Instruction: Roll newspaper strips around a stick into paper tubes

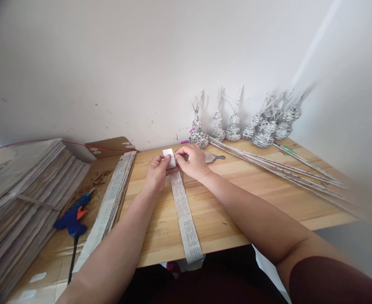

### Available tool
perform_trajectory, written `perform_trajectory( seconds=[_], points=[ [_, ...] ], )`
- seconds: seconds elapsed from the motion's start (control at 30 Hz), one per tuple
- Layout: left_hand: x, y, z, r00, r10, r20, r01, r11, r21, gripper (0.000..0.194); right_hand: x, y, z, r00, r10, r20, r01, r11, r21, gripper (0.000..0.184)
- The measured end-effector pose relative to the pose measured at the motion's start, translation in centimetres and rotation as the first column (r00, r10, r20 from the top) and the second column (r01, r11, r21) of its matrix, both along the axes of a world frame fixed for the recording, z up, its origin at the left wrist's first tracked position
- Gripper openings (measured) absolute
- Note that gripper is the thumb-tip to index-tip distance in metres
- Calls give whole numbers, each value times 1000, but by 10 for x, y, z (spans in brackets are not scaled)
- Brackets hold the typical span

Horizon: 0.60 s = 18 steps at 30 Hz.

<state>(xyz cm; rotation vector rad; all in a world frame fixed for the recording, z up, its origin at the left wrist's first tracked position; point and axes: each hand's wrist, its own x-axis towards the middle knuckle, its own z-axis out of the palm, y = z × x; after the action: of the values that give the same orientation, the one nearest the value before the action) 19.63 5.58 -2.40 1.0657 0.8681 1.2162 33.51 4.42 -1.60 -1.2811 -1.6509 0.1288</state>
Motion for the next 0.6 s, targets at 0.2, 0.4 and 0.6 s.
perform_trajectory(
  seconds=[0.2, 0.4, 0.6],
  points=[
    [-1, 1, 1, 1000, 8, -10, -8, 1000, -16, 34, 1, 1, 0, 999, -38, -2, 38, 999, -29, 8],
    [-1, 1, 1, 1000, 22, -1, -22, 1000, -11, 35, -1, -1, 2, 1000, -20, -2, 20, 1000, -20, 9],
    [-1, 0, 2, 1000, -2, -18, 2, 1000, -2, 33, -1, -3, 3, 999, -31, 37, 33, 999, -31, 7]
  ],
)
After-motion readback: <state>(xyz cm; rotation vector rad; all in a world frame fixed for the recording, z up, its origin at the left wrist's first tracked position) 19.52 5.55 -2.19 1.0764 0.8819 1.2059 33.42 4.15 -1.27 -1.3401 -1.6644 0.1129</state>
